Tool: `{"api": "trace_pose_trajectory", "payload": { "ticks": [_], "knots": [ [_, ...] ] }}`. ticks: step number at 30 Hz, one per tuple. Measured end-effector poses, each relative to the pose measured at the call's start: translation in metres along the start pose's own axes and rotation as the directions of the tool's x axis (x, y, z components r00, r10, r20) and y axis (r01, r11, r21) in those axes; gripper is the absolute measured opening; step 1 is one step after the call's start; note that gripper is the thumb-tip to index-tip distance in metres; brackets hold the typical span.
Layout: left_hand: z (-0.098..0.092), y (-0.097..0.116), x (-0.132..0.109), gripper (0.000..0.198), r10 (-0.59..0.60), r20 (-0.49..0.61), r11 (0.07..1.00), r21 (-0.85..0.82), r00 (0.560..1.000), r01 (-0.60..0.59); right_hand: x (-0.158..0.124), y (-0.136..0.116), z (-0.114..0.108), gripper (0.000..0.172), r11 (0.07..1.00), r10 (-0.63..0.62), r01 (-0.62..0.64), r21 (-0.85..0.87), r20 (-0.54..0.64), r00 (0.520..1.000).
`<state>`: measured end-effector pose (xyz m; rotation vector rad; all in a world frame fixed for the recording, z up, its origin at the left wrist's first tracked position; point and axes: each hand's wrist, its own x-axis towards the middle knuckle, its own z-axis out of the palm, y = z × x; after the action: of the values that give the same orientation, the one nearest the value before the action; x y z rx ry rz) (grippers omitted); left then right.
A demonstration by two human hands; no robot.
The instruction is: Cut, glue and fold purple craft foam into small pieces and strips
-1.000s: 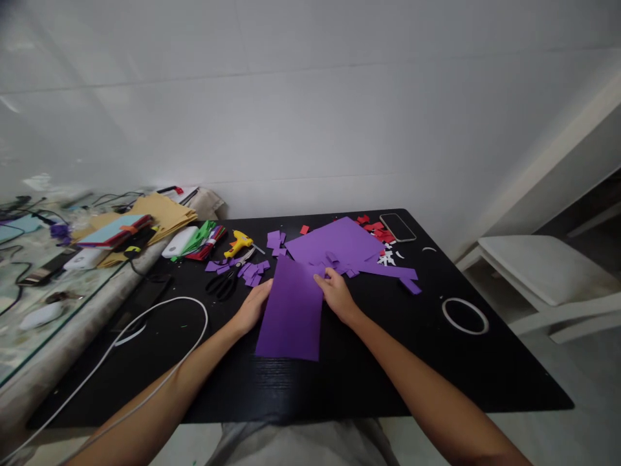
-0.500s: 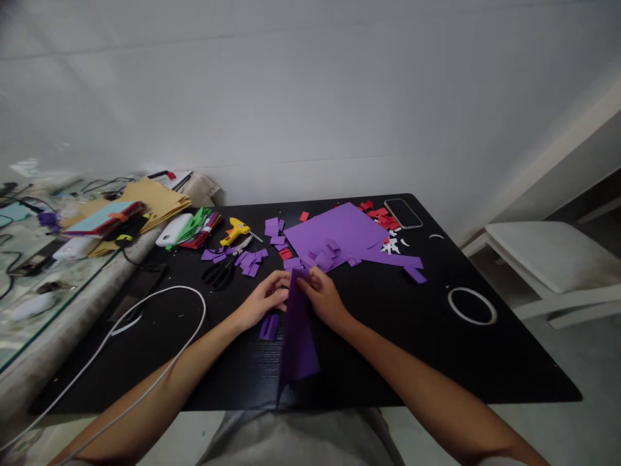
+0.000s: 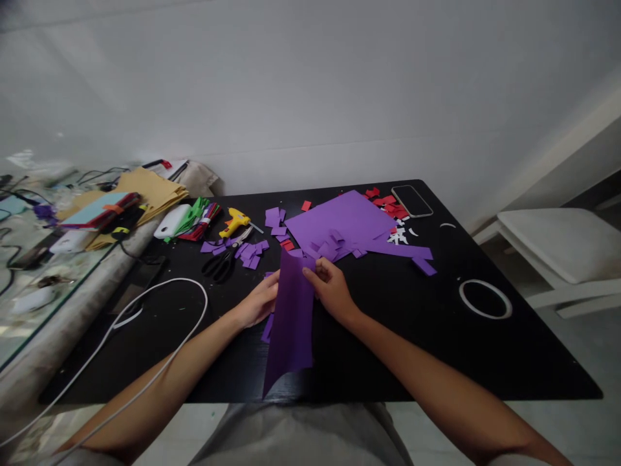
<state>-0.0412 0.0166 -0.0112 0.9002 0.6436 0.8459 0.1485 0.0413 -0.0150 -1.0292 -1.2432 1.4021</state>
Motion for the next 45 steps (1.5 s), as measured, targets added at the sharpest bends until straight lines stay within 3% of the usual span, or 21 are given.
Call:
{"api": "trace_pose_trajectory", "payload": {
  "ticks": [8,15,20,30,37,45],
  "knots": [
    [0.007,0.005,0.002,0.068,-0.068,0.000,0.996,-0.050,0.998,0.068,-0.001,-0.001,-0.002,0.039,0.999,0.035,-0.035,0.012,-0.002,0.999],
    [0.005,0.010,0.002,0.060,-0.111,-0.125,0.991,0.059,0.986,0.119,0.000,-0.004,-0.002,0.040,0.989,0.108,-0.116,0.091,0.094,0.990],
    [0.005,0.015,0.001,0.061,-0.155,-0.142,0.980,0.103,0.978,0.171,0.001,-0.007,-0.007,0.037,0.989,0.106,-0.111,0.097,0.061,0.993],
    [0.003,0.018,0.002,0.048,-0.074,-0.180,0.965,0.234,0.981,0.116,0.003,-0.007,-0.013,0.029,0.993,0.078,-0.079,0.092,0.020,0.997],
    [0.002,0.017,0.003,0.054,-0.072,-0.202,0.949,0.286,0.977,0.130,0.002,-0.012,-0.013,0.030,0.975,0.089,-0.097,0.200,0.048,0.995],
    [0.000,0.016,-0.001,0.060,-0.103,-0.187,0.939,0.304,0.977,0.158,0.000,-0.011,-0.009,0.031,0.997,0.036,-0.037,0.067,0.015,0.999]
  ]
}}
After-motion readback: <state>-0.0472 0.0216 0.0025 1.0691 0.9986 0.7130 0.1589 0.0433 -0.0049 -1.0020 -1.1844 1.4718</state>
